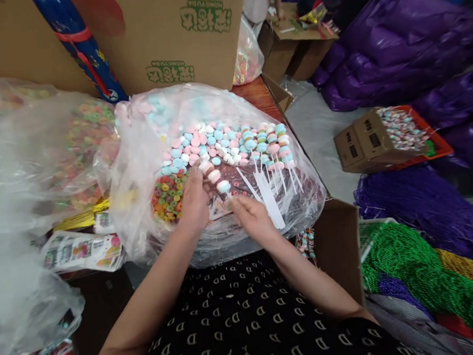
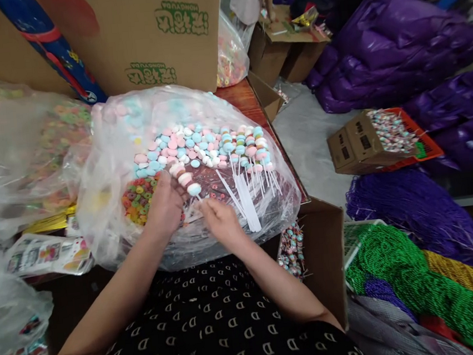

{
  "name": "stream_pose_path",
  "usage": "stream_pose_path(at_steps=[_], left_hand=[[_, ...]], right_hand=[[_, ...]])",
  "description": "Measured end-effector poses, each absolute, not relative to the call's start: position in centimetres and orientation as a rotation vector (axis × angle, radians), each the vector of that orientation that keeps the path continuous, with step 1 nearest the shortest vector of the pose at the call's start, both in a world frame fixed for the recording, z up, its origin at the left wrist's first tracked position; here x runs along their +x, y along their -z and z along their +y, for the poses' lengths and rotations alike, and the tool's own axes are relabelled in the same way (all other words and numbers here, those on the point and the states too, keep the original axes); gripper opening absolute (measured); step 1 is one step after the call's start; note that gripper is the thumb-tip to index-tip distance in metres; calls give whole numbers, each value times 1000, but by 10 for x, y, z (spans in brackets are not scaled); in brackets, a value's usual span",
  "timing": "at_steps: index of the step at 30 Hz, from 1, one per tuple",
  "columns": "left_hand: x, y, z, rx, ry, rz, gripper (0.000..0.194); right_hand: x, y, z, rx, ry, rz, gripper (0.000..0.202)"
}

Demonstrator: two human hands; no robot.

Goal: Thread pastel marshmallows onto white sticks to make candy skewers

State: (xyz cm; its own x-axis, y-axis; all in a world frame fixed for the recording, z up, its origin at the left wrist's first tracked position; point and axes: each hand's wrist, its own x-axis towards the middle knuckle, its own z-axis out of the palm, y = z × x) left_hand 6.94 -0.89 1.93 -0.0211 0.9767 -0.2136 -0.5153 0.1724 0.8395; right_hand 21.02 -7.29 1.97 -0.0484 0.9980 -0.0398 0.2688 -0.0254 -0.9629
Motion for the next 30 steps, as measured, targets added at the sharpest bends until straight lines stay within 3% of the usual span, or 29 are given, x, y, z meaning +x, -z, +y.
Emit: stream_pose_path(at_steps=[5,9,11,18,23,30], left_hand=[[48,-17,-9,647,-1412,1011,47],[40,-12,-14,683,-1359,993,43],[38,-11,-15,683,-1373,995,41],[30,-14,-17,766,-1431,1026,23],[31,-10,-20,810,-1408,1064,22],[31,-10,-21,819,-1407,1054,20]], right_hand=[[263,-42,-22,-1619,-741,-1367,37],[285,-27,25,-1794,-523,-1486,27],[288,-16,37,-1821,-423,-1551,35],[296,-20,-7,-1857,-1,-1782,41],[284,-19,-68,-2062,-207,-1972,25],[273,-8,-71,-2351,-267,-1944,23]])
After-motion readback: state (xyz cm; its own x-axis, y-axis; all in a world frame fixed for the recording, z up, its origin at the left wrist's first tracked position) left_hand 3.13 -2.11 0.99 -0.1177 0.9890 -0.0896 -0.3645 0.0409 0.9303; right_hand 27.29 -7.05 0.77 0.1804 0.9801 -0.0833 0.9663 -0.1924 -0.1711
